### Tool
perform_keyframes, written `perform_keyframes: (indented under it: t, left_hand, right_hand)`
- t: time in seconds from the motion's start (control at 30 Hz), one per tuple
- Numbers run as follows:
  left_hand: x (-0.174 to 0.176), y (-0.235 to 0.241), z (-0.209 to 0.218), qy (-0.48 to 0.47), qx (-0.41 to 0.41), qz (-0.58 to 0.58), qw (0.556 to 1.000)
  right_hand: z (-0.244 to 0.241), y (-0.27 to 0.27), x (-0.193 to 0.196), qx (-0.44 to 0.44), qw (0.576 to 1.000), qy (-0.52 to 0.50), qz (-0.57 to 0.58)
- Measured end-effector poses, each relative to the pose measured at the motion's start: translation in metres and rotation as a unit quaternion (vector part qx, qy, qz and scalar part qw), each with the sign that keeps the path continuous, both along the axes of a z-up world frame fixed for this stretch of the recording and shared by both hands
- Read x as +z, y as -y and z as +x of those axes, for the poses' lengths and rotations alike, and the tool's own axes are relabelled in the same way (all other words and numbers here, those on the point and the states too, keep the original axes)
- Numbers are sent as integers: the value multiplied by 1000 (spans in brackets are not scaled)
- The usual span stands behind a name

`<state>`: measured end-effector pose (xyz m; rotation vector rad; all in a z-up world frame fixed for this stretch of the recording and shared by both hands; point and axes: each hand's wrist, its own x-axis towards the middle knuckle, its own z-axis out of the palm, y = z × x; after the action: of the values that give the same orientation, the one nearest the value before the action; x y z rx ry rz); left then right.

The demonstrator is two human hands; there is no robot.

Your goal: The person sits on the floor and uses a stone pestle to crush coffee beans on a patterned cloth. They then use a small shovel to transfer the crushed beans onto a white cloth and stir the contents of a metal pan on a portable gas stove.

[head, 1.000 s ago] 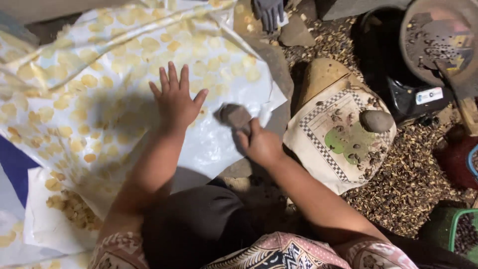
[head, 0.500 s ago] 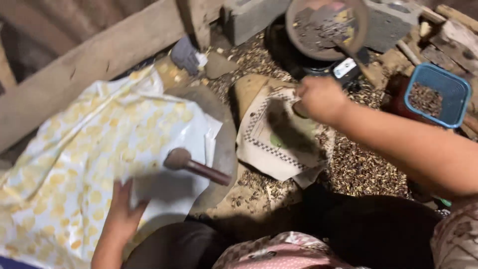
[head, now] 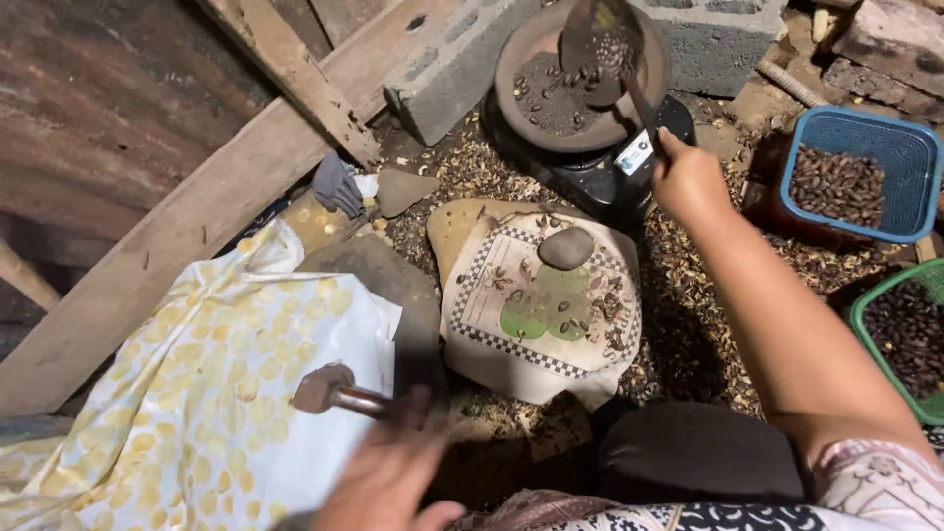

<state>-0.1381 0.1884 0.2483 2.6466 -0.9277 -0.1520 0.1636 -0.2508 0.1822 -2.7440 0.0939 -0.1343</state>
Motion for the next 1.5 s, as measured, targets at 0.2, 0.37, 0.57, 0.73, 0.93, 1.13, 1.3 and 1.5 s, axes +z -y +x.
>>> perform_keyframes:
  t: [0.2,0.37,0.57,0.73,0.93,1.13,1.3,1.5]
  left_hand:
    - [-127,-35,-8,-450,46,401,797]
    - [-66,-6,25,-219,75,162,959]
    - [-71,0,18,-292,8,207,934]
    - [-49,8,19,-330,30,251,909]
    - [-57,-2,12,-335,37,237,911]
    - [-59,-3,9,-335,35,232,912]
    - [-63,-4,4,-304,24,217,927]
    - [-61,-5,4,-303,29,204,930]
  right_hand:
    - [-34,-24,43,-42,996,-73,-26]
    - [-39,-25,37,-41,993,-106,41]
    - [-23,-25,11,-3,998,-35,44]
    - [-2,-25,-10,23,996,-41,-75]
    - [-8,-27,6,-6,999,-47,-16]
    - [2,-12,14,-94,939,-142,299]
    - [9,10,13,-139,815,-206,524]
    - [-3,21,17,-116,816,-221,522]
